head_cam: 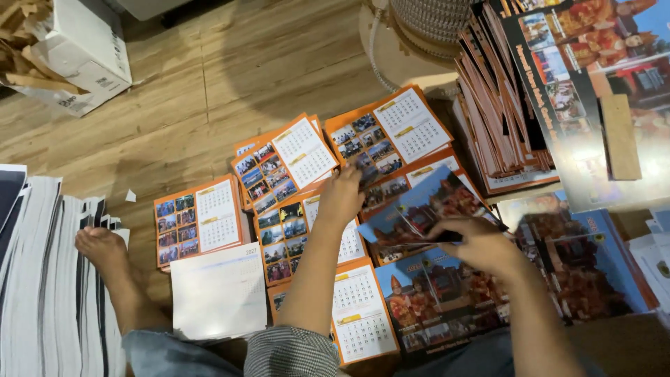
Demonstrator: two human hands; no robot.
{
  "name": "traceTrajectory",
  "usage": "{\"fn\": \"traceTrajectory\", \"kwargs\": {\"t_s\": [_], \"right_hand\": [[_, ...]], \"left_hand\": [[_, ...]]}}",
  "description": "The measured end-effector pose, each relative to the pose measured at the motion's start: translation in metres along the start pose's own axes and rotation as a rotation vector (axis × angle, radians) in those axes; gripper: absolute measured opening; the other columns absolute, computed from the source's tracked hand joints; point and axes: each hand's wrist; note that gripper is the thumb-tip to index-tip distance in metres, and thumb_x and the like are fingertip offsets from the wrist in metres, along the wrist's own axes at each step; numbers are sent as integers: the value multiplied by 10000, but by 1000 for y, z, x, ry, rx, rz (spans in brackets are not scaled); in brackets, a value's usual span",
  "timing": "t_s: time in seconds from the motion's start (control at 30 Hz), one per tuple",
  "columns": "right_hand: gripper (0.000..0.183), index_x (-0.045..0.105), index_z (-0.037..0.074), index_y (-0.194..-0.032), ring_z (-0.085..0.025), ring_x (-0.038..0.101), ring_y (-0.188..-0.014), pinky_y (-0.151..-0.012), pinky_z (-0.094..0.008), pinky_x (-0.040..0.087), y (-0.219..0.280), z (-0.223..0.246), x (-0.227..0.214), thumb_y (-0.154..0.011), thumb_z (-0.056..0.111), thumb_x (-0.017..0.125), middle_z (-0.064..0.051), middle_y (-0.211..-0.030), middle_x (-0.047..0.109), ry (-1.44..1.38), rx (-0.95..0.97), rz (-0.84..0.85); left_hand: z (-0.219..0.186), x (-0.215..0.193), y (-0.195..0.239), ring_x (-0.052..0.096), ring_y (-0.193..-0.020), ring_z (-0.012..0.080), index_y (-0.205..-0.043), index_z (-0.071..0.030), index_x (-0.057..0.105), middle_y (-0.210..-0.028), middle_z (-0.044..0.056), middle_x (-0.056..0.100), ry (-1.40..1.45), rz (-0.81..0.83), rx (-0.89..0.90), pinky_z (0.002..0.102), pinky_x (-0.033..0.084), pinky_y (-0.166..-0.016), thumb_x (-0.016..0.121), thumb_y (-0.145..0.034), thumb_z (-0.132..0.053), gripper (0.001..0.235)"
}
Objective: The person sits on the floor and repeatedly picks up small orange calendars, flips through their pages, and places them into a growing stack. The person handles the calendars one at a time, inspecting the contents before stacking them.
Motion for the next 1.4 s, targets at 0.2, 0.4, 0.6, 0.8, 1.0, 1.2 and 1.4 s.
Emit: {"fn": "traceTrajectory", "kwargs": {"t_s": [0.2, 0.4, 0.6, 0.8, 1.0, 1.2, 1.4], "right_hand": [[382, 686, 106, -1134, -344, 622, -1068, -916, -466, 473, 28, 7, -15, -773, 227, 671, -164, -1092, 694, -223, 299, -148], [132, 552, -146, -1040, -374, 648, -958, -853, -400, 577, 22, 10, 3, -910, -120, 542, -275, -1009, 614, -210, -814, -1246], [241, 676, 130, -1102, -294, 598, -1070, -941, -389, 437, -7, 15, 35, -897, 219, 586, -81, -1128, 651, -31, -641, -1040], [143, 698, 147, -817, -264, 654, -856, -767, -396, 481, -23, 6, 66, -767, 131, 565, -53, -846, 691, 361, -443, -631], [363, 593, 266, -1157, -249, 523, -1142, -950, -486, 410, -6, 43, 45, -811, 365, 548, -4, -1178, 593, 419, -84, -265], [464, 517, 321, -1239, -213, 431, -1206, -1018, -479, 336, -28, 13, 63, -796, 233, 620, 50, -1232, 518, 412, -6, -124], [504, 521, 375, -1209, -177, 432, -1162, -1008, -469, 362, -28, 13, 61, -741, 300, 691, 98, -1160, 511, 452, -1, -162]], "left_hand": [[50, 56, -15, 666, -738, 236, -956, -118, 632, -765, 40, 643, -358, -265, 345, 344, 550, -675, 568, -816, -95, 156], [0, 9, 21, 608, -535, 192, -1089, -104, 439, -643, 37, 608, 50, -578, 559, 342, 539, -526, 555, -938, -22, 208], [-9, 51, 74, 557, -658, 258, -667, -139, 587, -693, 54, 564, -93, -679, 821, 337, 466, -643, 640, -786, -62, 152], [-24, 37, 84, 603, -663, 205, -818, -118, 651, -677, 8, 537, 155, -656, 584, 307, 512, -669, 698, -796, -108, 53], [-34, 18, 76, 626, -675, 184, -819, -131, 668, -723, -13, 605, 309, -724, 546, 296, 511, -666, 730, -785, -150, 74], [41, -23, 44, 637, -857, 290, -934, -81, 654, -881, 89, 622, 163, -769, 189, 381, 509, -752, 709, -783, -123, 166], [141, -17, 49, 440, -1269, 365, -1295, -2, 476, -1333, 243, 490, -202, -336, -253, 479, 342, -1045, 746, -738, -234, 661]]}}
Point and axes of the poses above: each hand's wrist, its own y-axis away from the middle knuckle, its own x-axis out of the palm, z = x × y
